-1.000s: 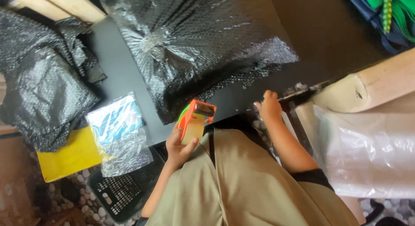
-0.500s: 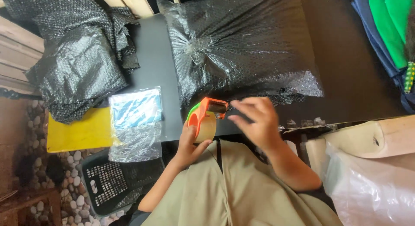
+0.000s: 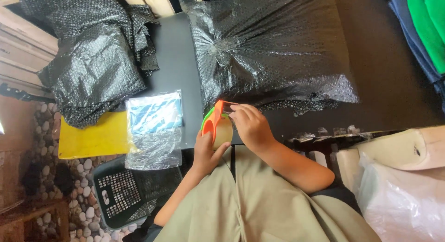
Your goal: Wrapping a blue bag in black bubble wrap and securing it with adhesive tape using a dispenser.
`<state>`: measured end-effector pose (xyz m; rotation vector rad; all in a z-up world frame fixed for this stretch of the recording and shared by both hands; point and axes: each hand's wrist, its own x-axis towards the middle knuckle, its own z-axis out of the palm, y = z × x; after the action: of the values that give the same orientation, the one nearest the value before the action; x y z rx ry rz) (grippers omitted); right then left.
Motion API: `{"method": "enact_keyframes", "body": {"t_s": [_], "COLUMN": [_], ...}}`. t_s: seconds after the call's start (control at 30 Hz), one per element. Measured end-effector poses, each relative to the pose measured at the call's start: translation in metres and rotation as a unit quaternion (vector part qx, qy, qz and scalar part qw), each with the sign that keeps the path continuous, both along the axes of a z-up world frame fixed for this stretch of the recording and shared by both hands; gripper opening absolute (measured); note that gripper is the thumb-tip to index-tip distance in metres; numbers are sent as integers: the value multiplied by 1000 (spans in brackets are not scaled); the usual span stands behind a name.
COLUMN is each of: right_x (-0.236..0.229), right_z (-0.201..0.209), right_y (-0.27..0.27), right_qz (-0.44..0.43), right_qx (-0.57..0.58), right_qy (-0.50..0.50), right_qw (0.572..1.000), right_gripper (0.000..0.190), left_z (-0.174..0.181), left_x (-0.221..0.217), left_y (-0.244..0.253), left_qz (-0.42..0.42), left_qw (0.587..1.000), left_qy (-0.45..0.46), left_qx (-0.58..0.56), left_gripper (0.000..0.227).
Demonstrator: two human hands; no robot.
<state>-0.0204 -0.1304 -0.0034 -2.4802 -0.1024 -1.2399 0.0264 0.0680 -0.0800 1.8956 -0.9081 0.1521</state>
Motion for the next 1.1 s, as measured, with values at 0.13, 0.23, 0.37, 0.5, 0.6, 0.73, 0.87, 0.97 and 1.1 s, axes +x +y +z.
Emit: {"method": "enact_keyframes", "body": {"t_s": [0.13,0.23,0.37,0.5,0.6,0.73,0.87,0.97,1.1], "right_x": [-9,-9,-16,-30,-51,-75,-82,-87,-87], "right_z": [11,34,49,72,84,85,54,39,9], "right_y": [4,-9,-30,-47,-74,-124,-147,-148,-160], "right_qz": [25,78,44,19,3,-31,15,18,44], "right_qx": [62,188,305,405,402,448,536,593,605], "right_qy": [117,208,333,423,396,324,304,292,289], "right_qw": [991,957,891,810,826,833,787,751,741], "right_gripper": [11,17,19,14,13,17,30,27,28], "left_z": [-21,-33,73,-30,-25,-16,11,-2,11], "left_x": [2,7,-11,-3,-6,-9,-19,-20,-25], "left_y": [13,20,-10,5,0,-8,-21,-20,-27], "left_qz": [32,29,-87,-113,-143,-199,-258,-283,-311], "left_qw": [994,985,979,973,973,963,944,932,924], "left_qy": [97,166,181,202,182,181,198,225,217], "left_qx": [32,39,-30,20,14,-30,-54,-28,-40], "left_gripper": [44,45,46,54,53,35,30,26,24]}}
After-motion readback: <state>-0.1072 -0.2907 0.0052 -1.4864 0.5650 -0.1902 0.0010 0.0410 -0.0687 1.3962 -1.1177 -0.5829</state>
